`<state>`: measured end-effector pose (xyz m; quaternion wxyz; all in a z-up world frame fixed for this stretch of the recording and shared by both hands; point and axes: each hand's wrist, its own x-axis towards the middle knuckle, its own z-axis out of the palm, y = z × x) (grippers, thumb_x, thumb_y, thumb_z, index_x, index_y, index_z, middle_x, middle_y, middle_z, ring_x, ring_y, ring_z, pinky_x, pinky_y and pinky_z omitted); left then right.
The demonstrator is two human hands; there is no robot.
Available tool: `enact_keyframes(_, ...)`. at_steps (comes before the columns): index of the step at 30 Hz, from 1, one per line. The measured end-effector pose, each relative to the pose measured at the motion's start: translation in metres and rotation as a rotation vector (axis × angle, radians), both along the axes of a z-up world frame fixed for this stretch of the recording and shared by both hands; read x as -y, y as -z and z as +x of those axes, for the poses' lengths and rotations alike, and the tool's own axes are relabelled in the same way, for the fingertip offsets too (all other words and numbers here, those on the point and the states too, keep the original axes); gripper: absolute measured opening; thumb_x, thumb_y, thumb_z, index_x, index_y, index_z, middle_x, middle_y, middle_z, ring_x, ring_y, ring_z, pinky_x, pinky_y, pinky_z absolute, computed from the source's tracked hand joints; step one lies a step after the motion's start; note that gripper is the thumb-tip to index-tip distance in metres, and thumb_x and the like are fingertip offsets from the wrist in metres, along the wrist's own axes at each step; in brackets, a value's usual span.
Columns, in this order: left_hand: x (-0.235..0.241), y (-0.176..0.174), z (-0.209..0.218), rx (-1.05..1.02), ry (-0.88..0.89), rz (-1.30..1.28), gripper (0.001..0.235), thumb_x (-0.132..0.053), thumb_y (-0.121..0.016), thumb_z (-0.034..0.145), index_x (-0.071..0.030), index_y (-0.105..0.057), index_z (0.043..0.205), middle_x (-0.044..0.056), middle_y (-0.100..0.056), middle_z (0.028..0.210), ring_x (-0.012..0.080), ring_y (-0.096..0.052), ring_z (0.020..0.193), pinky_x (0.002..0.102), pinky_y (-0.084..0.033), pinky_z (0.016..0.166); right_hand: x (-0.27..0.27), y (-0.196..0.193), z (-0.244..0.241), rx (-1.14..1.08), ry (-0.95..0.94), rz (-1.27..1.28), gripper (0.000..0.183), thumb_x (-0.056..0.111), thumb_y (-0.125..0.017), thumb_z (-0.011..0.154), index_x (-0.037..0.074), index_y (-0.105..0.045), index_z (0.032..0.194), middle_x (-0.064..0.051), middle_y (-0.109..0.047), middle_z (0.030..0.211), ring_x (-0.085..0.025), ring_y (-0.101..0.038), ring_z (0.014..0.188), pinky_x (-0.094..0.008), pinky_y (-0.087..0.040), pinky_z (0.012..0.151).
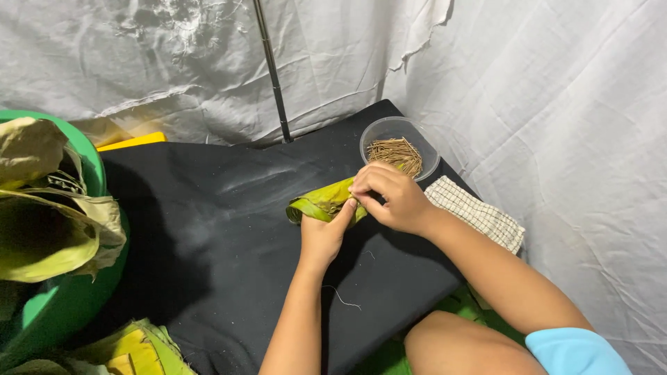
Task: Cleaning and folding banana leaves into cones to be used for a snack tray
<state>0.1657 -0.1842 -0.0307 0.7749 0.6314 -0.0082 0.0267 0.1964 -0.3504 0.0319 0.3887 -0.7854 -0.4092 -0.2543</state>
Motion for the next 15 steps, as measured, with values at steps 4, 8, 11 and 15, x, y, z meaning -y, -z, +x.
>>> enact_keyframes(4,0.002,0.002,-0.001,0.010,-0.019,0.022,0.045,-0.010,-0.081,0.085,0.010,-0.065,0.122,0.026,-0.073,0.114,0.0295,-0.068,0.111,0.046,-0.060,0.089,0.005,0.003,0.001,-0.032,-0.012,-0.006,0.009,-0.004,-0.074,0.087,0.003,-0.068,0.084,-0.009,-0.073,0.087,-0.031,-0.072,0.089,-0.041,-0.057,0.082)
enact_keyframes(8,-0.001,0.005,-0.003,-0.015,0.025,0.004,0.052,-0.011,-0.084,0.082,0.011,-0.063,0.124,0.027,-0.072,0.116,0.0321,-0.068,0.112,0.048,-0.059,0.091,0.019,0.000,0.007,-0.208,0.058,0.002,0.003,0.009,-0.075,0.092,0.007,-0.072,0.092,-0.009,-0.071,0.106,-0.032,-0.068,0.104,-0.045,-0.052,0.092)
enact_keyframes(11,-0.001,0.004,-0.003,-0.003,0.066,0.011,0.056,-0.010,-0.085,0.080,0.013,-0.061,0.124,0.028,-0.071,0.117,0.0328,-0.067,0.113,0.049,-0.058,0.092,0.026,0.000,0.013,-0.315,0.048,0.009,0.007,0.014,-0.074,0.095,0.008,-0.073,0.093,-0.009,-0.069,0.111,-0.031,-0.067,0.109,-0.044,-0.049,0.096)
enact_keyframes(15,-0.005,-0.003,-0.006,0.023,0.114,0.000,0.049,-0.011,-0.083,0.083,0.011,-0.065,0.122,0.024,-0.073,0.116,0.0269,-0.068,0.111,0.046,-0.060,0.090,0.028,-0.003,0.014,-0.432,0.031,0.003,0.008,0.014,-0.073,0.095,0.007,-0.074,0.091,-0.010,-0.067,0.112,-0.030,-0.066,0.109,-0.044,-0.047,0.099)
